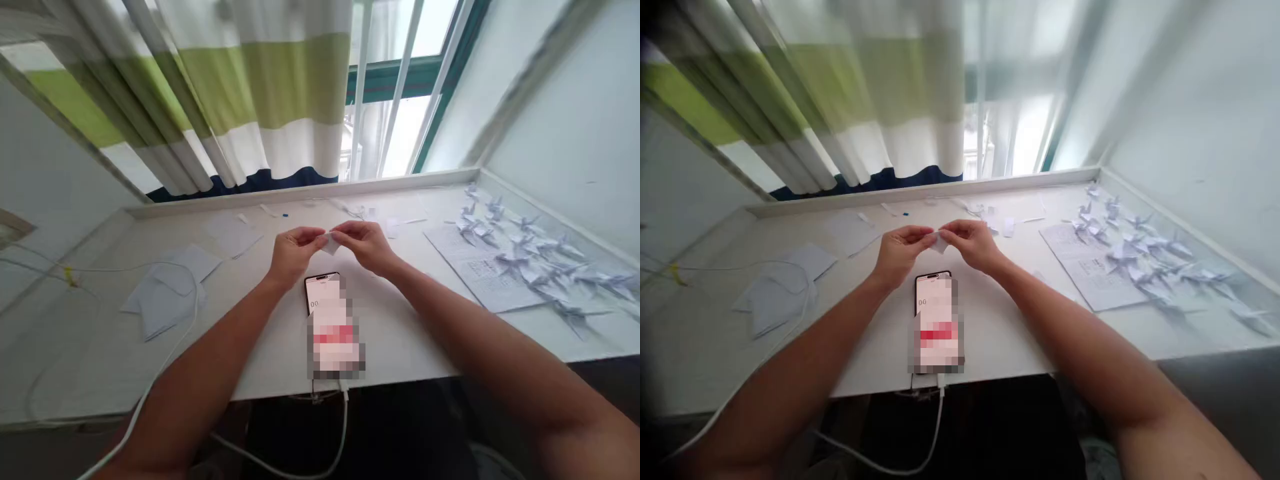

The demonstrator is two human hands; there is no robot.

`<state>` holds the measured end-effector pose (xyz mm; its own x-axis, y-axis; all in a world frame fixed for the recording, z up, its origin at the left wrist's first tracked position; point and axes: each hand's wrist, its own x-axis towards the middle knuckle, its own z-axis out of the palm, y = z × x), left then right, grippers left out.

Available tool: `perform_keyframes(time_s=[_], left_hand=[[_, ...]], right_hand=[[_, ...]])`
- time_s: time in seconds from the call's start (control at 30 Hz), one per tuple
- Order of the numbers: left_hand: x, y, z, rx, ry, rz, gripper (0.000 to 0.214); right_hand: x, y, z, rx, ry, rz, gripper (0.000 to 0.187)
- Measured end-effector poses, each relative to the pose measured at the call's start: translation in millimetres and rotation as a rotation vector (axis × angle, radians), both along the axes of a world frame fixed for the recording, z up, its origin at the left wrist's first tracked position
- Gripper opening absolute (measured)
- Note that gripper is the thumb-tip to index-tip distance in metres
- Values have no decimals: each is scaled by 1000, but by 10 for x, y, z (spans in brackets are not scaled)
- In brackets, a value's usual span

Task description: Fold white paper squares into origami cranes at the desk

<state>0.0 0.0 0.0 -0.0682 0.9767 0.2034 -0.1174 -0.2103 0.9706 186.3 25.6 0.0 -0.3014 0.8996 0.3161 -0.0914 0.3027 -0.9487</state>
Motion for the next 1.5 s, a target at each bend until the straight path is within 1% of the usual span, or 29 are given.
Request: perform_keyframes(time_s=[0.23, 0.43, 0.67, 0.8, 0.97, 1.1, 1.3, 1.5], left_hand=[[4, -26, 6, 1, -6, 1, 41], [17, -50, 25, -14, 6, -14, 43], [-14, -28, 34, 2, 26, -76, 42], [-33, 0, 4, -3, 67, -87, 41], [-41, 17, -34, 81, 179, -40, 37], [-31, -7, -14, 112, 236, -8, 33], [-15, -47, 46, 118, 256, -8, 32], [-24, -47, 67, 66, 236, -19, 35]], right_hand=[[-32, -3, 22, -35, 5, 20, 35], [-36, 11, 14, 5, 1, -33, 34], [-14, 16, 29, 29, -17, -26, 33], [-9, 16, 17, 39, -35, -23, 33], [-33, 2, 5, 10, -48, -20, 36], [-37, -10, 18, -4, -74, -12, 36], [-11, -16, 61, 25, -96, 6, 31], [3, -7, 70, -4, -46, 24, 30]])
